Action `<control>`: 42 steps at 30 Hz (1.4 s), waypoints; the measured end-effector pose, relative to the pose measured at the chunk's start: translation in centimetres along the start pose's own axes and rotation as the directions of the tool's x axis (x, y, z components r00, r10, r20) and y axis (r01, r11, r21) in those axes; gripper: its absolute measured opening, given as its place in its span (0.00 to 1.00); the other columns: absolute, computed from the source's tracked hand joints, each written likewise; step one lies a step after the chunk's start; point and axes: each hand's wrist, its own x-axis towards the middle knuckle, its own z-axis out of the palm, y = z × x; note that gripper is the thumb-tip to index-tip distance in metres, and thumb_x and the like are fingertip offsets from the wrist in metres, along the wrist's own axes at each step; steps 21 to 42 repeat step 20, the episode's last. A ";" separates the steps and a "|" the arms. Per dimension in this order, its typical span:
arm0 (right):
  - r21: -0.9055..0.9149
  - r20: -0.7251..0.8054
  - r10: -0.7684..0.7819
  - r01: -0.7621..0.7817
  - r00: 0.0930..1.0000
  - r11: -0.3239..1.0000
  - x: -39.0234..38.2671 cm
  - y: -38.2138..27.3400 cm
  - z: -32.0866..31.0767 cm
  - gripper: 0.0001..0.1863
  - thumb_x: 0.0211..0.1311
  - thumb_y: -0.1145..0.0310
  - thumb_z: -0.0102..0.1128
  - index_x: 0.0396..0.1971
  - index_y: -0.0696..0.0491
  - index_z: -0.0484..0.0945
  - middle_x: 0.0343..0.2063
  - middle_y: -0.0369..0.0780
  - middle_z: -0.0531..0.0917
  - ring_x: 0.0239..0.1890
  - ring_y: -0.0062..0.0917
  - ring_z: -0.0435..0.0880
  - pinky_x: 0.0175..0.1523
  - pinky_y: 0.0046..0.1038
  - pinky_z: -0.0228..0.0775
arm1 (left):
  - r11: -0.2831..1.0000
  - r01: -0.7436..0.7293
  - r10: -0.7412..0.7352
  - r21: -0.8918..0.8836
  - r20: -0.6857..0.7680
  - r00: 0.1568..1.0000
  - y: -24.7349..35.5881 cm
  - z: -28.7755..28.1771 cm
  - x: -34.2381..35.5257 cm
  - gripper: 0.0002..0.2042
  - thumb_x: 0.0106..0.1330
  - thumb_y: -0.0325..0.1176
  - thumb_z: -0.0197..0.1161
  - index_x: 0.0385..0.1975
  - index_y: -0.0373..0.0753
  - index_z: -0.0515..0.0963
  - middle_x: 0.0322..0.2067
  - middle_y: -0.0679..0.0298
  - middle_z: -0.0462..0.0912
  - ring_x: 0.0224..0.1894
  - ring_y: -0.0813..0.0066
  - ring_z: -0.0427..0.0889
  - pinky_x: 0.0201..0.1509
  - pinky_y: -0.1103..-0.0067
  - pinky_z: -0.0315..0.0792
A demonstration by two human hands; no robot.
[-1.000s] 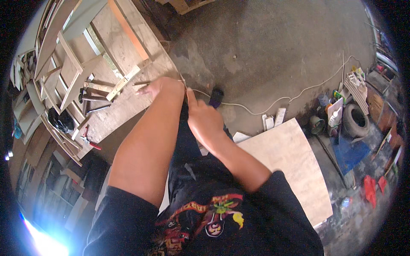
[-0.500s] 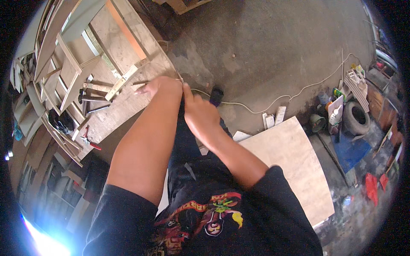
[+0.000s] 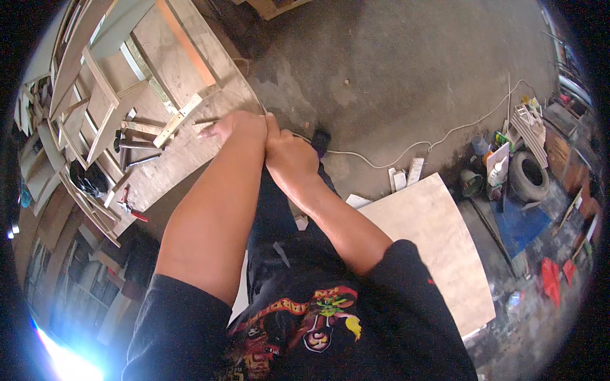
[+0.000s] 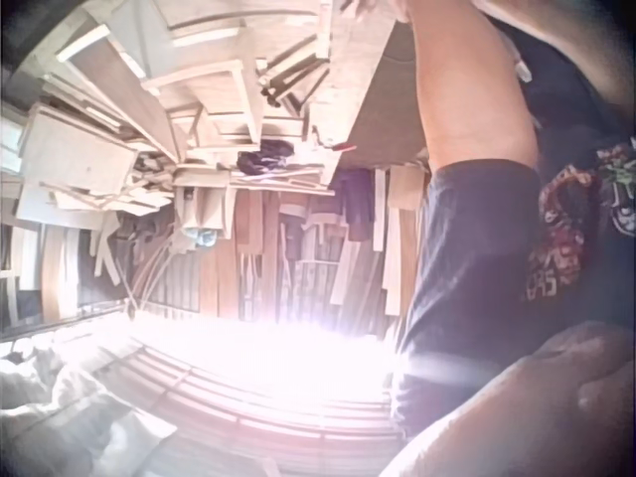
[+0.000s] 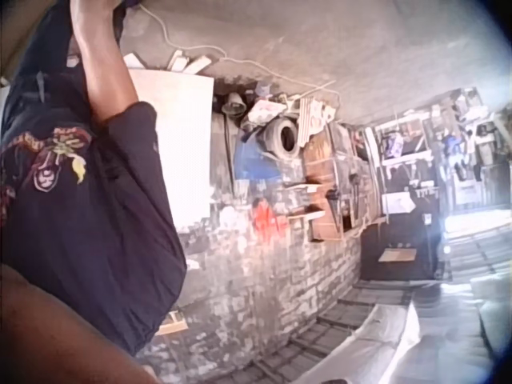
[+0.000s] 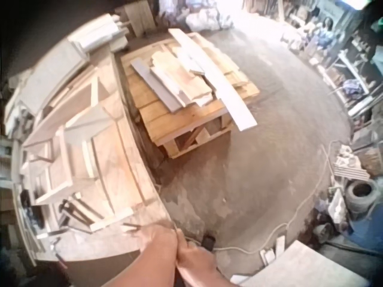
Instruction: The person aligns wooden strips on a workbench, marks a cutting line with a pencil and a square, and then cuts a piece of wood with a handsaw.
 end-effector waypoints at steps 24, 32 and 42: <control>-0.259 0.166 0.022 0.022 0.986 0.966 -4.8 -2.4 -3.8 0.39 0.58 0.72 0.59 0.73 0.53 0.64 0.23 0.41 0.84 0.22 0.36 0.87 0.21 0.40 0.76 | 0.998 0.020 -0.022 -0.052 -0.031 0.999 0.3 1.6 0.8 0.55 0.61 0.81 0.41 0.78 0.39 0.52 0.74 0.57 0.64 0.71 0.52 0.68 0.73 0.56 0.64; -0.259 0.166 0.022 0.022 0.986 0.966 -4.8 -2.4 -3.8 0.39 0.58 0.72 0.59 0.73 0.53 0.64 0.23 0.41 0.84 0.22 0.36 0.87 0.21 0.40 0.76 | 0.998 0.020 -0.022 -0.052 -0.031 0.999 0.3 1.6 0.8 0.55 0.61 0.81 0.41 0.78 0.39 0.52 0.74 0.57 0.64 0.71 0.52 0.68 0.73 0.56 0.64; -0.259 0.166 0.022 0.022 0.986 0.966 -4.8 -2.4 -3.8 0.39 0.58 0.72 0.59 0.73 0.53 0.64 0.23 0.41 0.84 0.22 0.36 0.87 0.21 0.40 0.76 | 0.998 0.020 -0.022 -0.052 -0.031 0.999 0.3 1.6 0.8 0.55 0.61 0.81 0.41 0.78 0.39 0.52 0.74 0.57 0.64 0.71 0.52 0.68 0.73 0.56 0.64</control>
